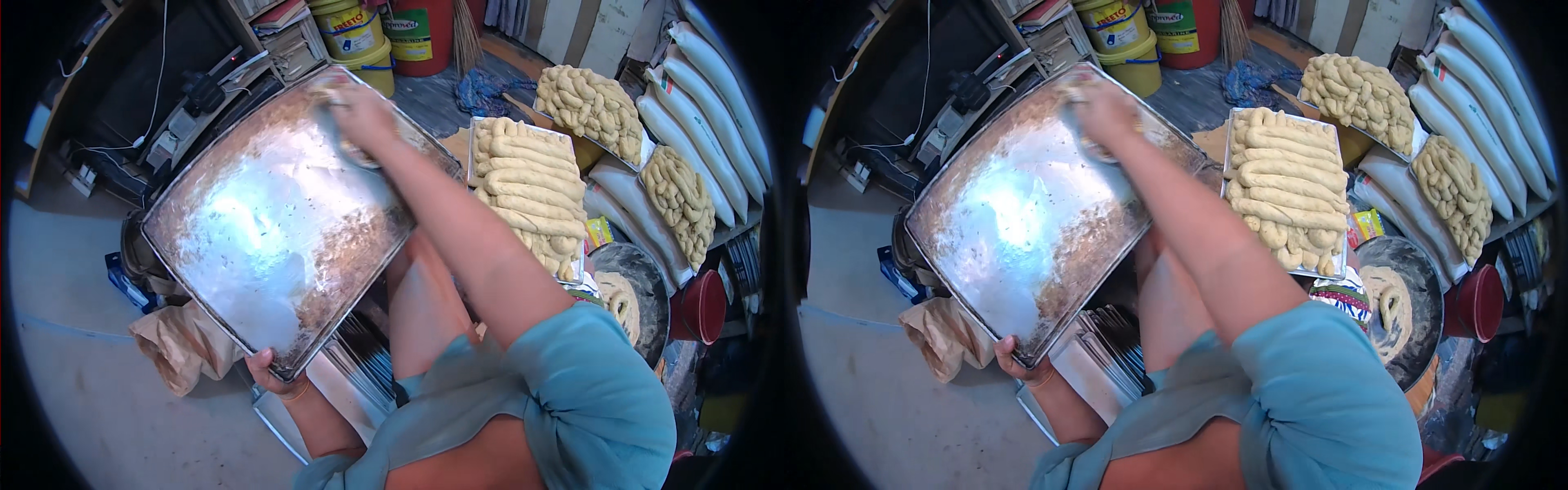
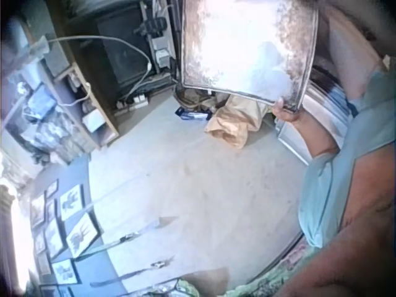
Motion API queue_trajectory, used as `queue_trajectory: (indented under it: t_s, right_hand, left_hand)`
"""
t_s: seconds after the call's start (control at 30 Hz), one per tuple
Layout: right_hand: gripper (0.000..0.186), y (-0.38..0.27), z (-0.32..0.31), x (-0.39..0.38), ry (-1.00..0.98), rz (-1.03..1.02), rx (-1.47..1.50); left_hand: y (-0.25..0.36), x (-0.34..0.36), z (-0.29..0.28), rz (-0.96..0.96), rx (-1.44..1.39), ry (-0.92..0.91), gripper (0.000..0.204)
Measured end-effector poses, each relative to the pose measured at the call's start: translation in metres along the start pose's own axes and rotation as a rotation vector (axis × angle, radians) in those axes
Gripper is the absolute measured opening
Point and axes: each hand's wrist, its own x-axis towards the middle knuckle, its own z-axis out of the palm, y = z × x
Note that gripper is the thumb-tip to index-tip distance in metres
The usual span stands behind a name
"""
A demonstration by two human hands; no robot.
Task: The person shapes dough into long rolls by hand, coats them in flour from a bowl, and places them onto a tray; the person also uses a hand scraper to clean residue from metal baking trays.
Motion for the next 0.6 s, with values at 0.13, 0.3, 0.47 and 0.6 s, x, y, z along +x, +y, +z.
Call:
queue_trajectory:
  t_s: [0.13,0.3,0.47,0.6]
  right_hand:
    - [0.034,0.04,-0.021,-0.06,-0.016,0.024,-0.324]
    - [0.041,-0.065,-0.005,-0.155,-0.2,-0.356,0.139]
    - [0.024,-0.04,0.007,-0.085,-0.138,0.007,0.197]
    - [0.022,-0.018,-0.036,-0.021,-0.149,0.621,1.205]
  left_hand:
    - [-0.023,0.01,-0.022,0.247,0.316,0.11,0.036]
    - [-0.064,0.066,0.048,0.065,0.097,0.044,0.046]
    - [-0.071,0.078,0.089,-0.041,0.089,-0.151,0.042]
    - [-0.064,0.082,0.087,0.03,0.419,-0.409,0.042]
